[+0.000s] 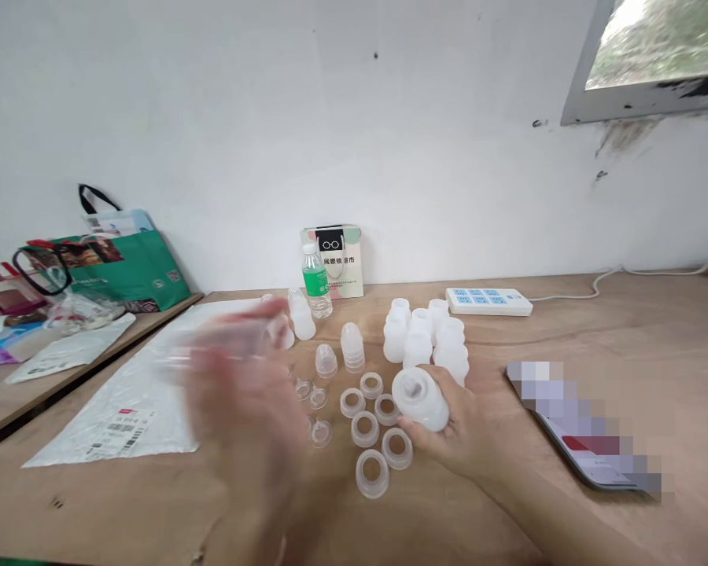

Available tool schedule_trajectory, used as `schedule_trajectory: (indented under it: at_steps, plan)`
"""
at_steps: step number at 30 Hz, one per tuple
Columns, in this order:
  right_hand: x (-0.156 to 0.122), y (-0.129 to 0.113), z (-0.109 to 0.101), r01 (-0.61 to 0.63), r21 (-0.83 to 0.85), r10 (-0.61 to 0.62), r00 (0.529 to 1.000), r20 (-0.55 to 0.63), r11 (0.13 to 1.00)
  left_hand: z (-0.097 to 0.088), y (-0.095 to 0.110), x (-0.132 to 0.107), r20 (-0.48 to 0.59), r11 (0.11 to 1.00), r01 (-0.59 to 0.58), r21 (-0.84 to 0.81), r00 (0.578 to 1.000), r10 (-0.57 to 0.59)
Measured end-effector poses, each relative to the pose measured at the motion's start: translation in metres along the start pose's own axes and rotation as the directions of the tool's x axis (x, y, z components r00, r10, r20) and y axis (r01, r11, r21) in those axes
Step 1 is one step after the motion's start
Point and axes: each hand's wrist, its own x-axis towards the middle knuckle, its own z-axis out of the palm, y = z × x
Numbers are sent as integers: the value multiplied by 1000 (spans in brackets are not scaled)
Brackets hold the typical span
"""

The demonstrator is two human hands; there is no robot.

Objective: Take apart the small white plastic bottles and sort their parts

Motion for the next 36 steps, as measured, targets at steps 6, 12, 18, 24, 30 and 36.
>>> schedule_trajectory:
  at_steps: [6, 12, 18, 24, 30, 36]
  plan:
    - [-3, 8, 7, -94, 199, 89, 996, 30, 976, -28, -47, 50, -123, 982, 37, -183, 991, -60]
    - [-1, 15, 7, -185, 334, 185, 982, 33, 924, -12, -124, 55, 321, 927, 163, 337, 906, -276]
    - [-3, 19, 11, -273, 410, 260, 962, 89, 870, 3, -155, 50, 371, 855, 223, 468, 828, -419]
    - [-4, 16, 11, -295, 448, 258, 955, 143, 844, -4, -112, 42, 205, 971, 102, 215, 968, -147]
    - [-5, 11, 11, -329, 528, 215, 940, 266, 783, -4, -45, 24, 765, 908, 161, -387, 606, 218]
    - [0, 0, 14, -392, 259, 337, 913, 232, 883, 18, -45, 0, 532, 884, 257, -391, 847, -10]
